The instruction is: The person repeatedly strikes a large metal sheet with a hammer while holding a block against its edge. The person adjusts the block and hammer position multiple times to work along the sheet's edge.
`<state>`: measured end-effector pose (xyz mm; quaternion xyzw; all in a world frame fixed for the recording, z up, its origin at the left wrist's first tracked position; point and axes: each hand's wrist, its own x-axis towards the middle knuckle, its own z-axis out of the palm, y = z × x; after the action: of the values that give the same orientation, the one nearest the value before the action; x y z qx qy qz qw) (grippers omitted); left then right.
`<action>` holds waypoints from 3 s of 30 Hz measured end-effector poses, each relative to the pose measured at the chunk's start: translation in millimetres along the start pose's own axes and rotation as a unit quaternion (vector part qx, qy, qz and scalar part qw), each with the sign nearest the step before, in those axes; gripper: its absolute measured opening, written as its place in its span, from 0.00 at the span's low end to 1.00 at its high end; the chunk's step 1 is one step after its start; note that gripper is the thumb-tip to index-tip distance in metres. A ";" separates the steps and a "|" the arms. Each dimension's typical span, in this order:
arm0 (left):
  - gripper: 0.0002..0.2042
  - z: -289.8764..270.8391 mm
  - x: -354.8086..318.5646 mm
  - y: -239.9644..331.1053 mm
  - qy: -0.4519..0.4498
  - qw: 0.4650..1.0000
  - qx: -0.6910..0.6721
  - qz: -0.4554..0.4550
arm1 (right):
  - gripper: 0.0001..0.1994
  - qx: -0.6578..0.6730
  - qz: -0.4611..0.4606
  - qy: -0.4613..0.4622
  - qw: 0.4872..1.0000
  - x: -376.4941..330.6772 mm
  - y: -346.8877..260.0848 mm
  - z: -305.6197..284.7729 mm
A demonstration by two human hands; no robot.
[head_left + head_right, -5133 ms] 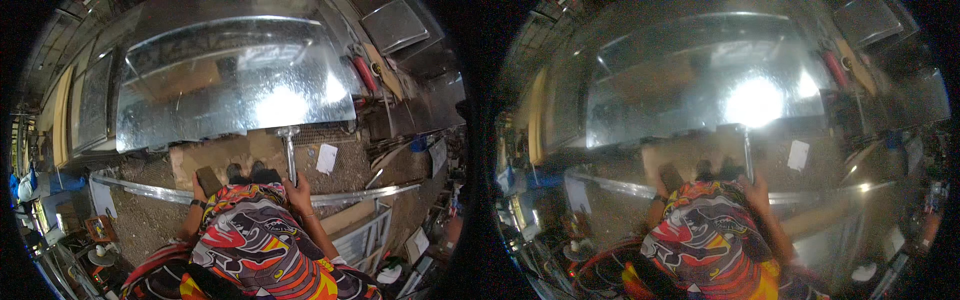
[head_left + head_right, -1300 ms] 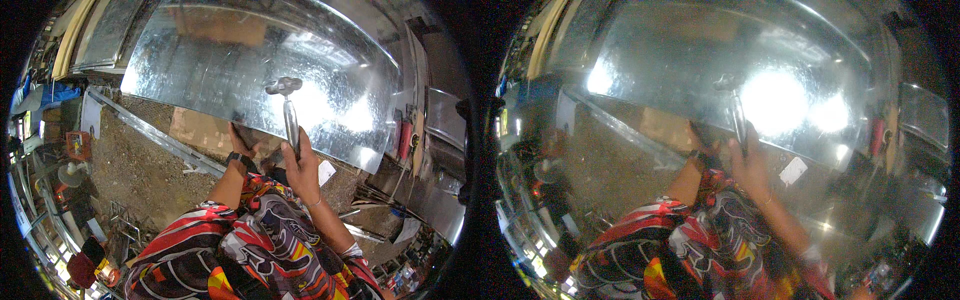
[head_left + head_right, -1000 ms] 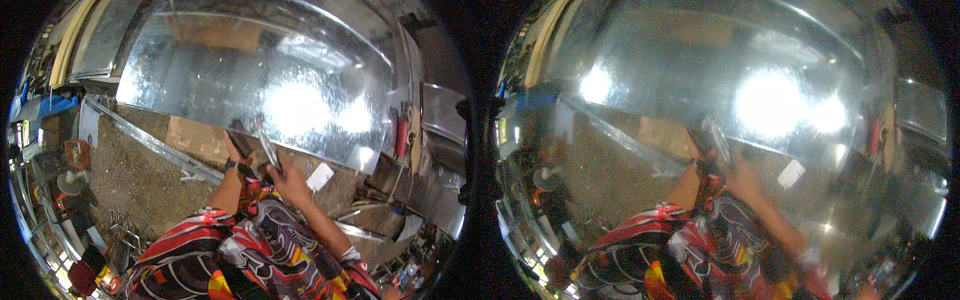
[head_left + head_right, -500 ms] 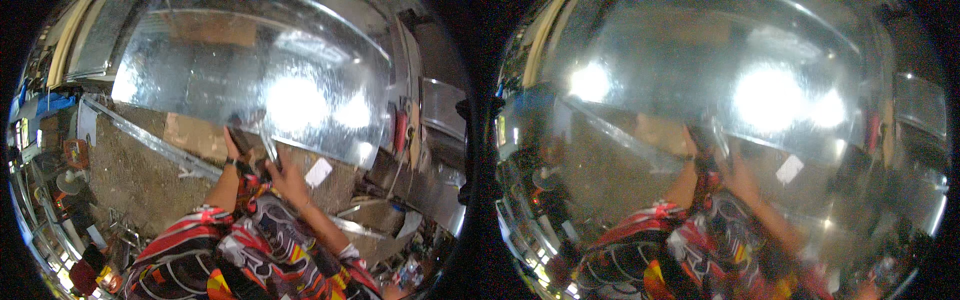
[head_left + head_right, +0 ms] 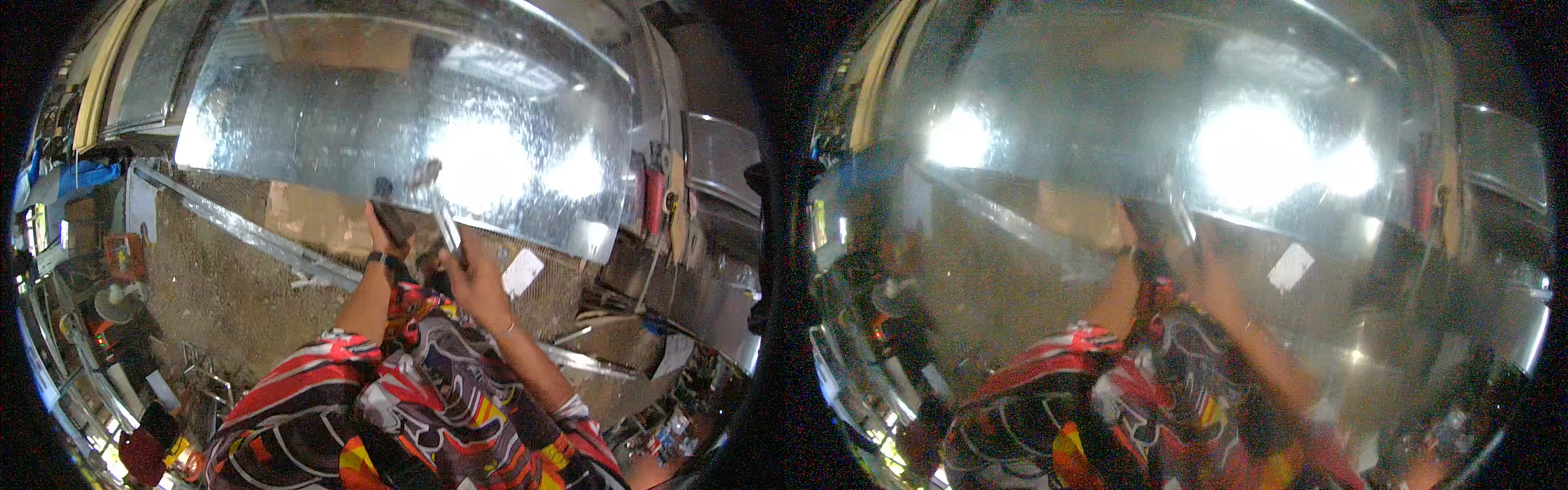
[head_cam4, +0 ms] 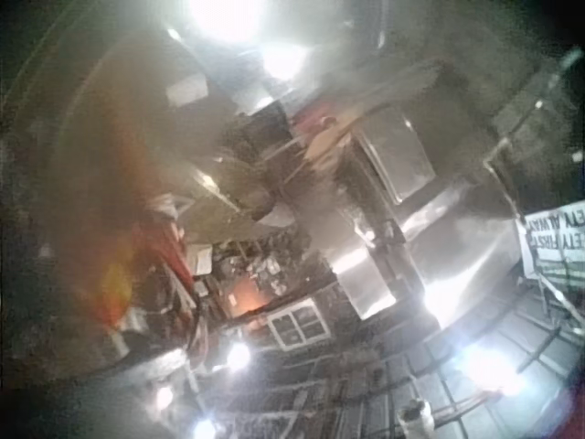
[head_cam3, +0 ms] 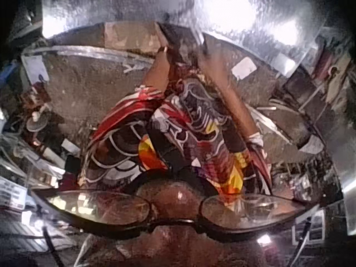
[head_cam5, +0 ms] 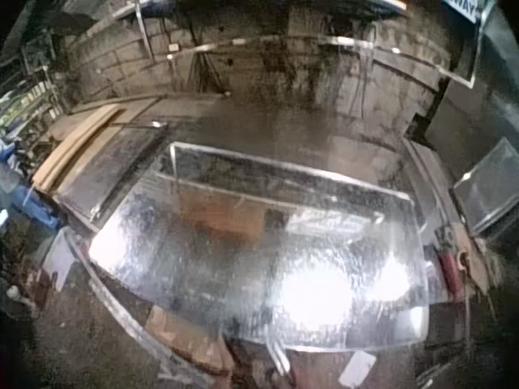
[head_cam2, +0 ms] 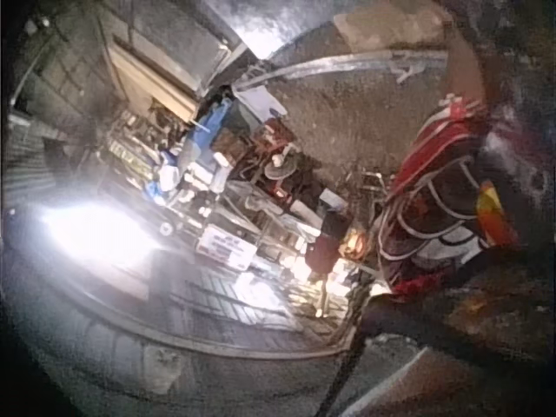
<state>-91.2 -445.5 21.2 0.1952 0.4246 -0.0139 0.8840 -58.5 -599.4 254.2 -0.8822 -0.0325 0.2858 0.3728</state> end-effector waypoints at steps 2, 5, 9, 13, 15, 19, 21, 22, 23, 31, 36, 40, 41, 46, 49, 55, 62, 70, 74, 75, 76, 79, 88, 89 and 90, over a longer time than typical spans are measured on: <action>0.43 18.1 -2.9 7.2 0.007 0.999 -0.034 -0.030 | 0.27 0.040 0.025 0.029 0.998 0.4 -34.2 -18.0; 0.42 25.5 -1.0 8.8 0.005 0.998 -0.050 -0.029 | 0.27 0.077 -0.074 0.122 0.987 1.4 -29.5 -15.3; 0.41 21.8 6.2 1.2 -0.016 0.999 -0.041 -0.002 | 0.29 -0.039 -0.027 -0.024 0.999 2.0 16.6 20.4; 0.40 -30.0 42.6 -6.4 -0.137 0.988 -0.035 0.055 | 0.29 -0.024 0.016 -0.068 0.997 -0.9 -9.4 3.6; 0.41 -6.6 7.4 -2.8 0.018 1.000 0.006 -0.016 | 0.29 0.023 -0.079 0.030 0.996 0.7 -6.2 3.2; 0.42 16.7 0.8 -1.8 0.035 0.999 -0.033 -0.026 | 0.29 0.096 -0.062 0.061 0.992 2.1 -31.8 -10.8; 0.41 18.1 -7.8 10.4 -0.006 0.996 -0.061 -0.066 | 0.29 0.020 -0.111 0.091 0.989 1.9 -0.2 11.6; 0.40 -8.4 10.8 1.6 -0.046 0.992 -0.094 -0.076 | 0.29 -0.040 -0.151 0.106 0.982 2.1 11.6 22.6; 0.40 -11.3 15.5 4.8 -0.042 0.991 -0.098 -0.085 | 0.30 -0.027 -0.037 -0.029 0.999 1.6 1.0 16.5; 0.42 -7.8 9.8 9.7 0.043 0.997 -0.069 -0.008 | 0.29 0.045 -0.134 0.076 0.987 17.8 -12.3 10.1; 0.41 16.9 2.0 33.4 0.088 0.995 -0.036 -0.003 | 0.30 0.028 -0.058 0.015 0.998 12.5 -4.1 24.0; 0.36 -1.1 27.5 24.5 -0.024 0.979 -0.169 0.115 | 0.29 0.007 -0.067 -0.015 0.998 28.2 10.6 34.2; 0.33 -2.1 23.0 25.2 -0.011 0.983 -0.169 0.071 | 0.29 -0.003 -0.079 0.006 0.997 30.9 14.4 29.8; 0.32 7.4 11.3 34.7 0.019 0.987 -0.148 0.063 | 0.28 0.019 -0.086 0.067 0.994 29.5 -20.5 13.9; 0.32 7.7 4.2 40.0 0.023 0.991 -0.125 0.031 | 0.28 -0.069 -0.156 0.071 0.983 24.9 7.4 36.8; 0.35 7.8 1.2 54.2 0.005 0.988 -0.126 0.087 | 0.29 -0.004 0.012 -0.077 0.997 33.0 -18.0 29.8; 0.38 8.5 3.4 62.9 0.055 0.991 -0.105 0.063 | 0.30 -0.002 -0.072 -0.010 0.997 39.0 -35.5 31.6; 0.35 -17.5 4.3 61.6 0.078 0.988 -0.126 0.037 | 0.29 -0.073 -0.088 -0.045 0.992 49.8 -33.1 40.9; 0.35 -12.5 25.4 70.8 0.041 0.979 -0.161 0.117 | 0.29 0.027 -0.141 0.030 0.989 52.7 -63.7 42.7; 0.35 -7.0 23.4 69.5 0.046 0.976 -0.171 0.126 | 0.29 0.036 -0.140 0.043 0.989 53.0 -66.8 43.2; 0.35 -1.4 22.2 69.2 0.051 0.973 -0.180 0.135 | 0.30 -0.020 -0.162 0.017 0.986 56.5 -51.2 51.3; 0.35 -66.0 55.7 53.3 -0.071 0.984 -0.152 0.062 | 0.33 -0.041 -0.089 -0.113 0.989 62.2 -13.5 79.7; 0.37 -5.1 10.2 48.4 -0.023 0.982 -0.179 0.060 | 0.31 0.003 -0.130 0.068 0.989 43.3 -8.8 6.1; 0.37 -5.0 11.9 46.7 -0.042 0.979 -0.188 0.062 | 0.30 0.023 -0.078 0.039 0.996 38.0 -17.9 -2.8; 0.37 -3.1 13.0 45.4 -0.060 0.976 -0.197 0.064 | 0.30 0.020 -0.058 0.029 0.998 34.9 -15.2 -5.8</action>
<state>-76.6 -400.6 24.8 0.0428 0.3523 0.1153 0.9278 -24.0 -582.7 251.0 -0.8790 -0.0674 0.2384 0.4075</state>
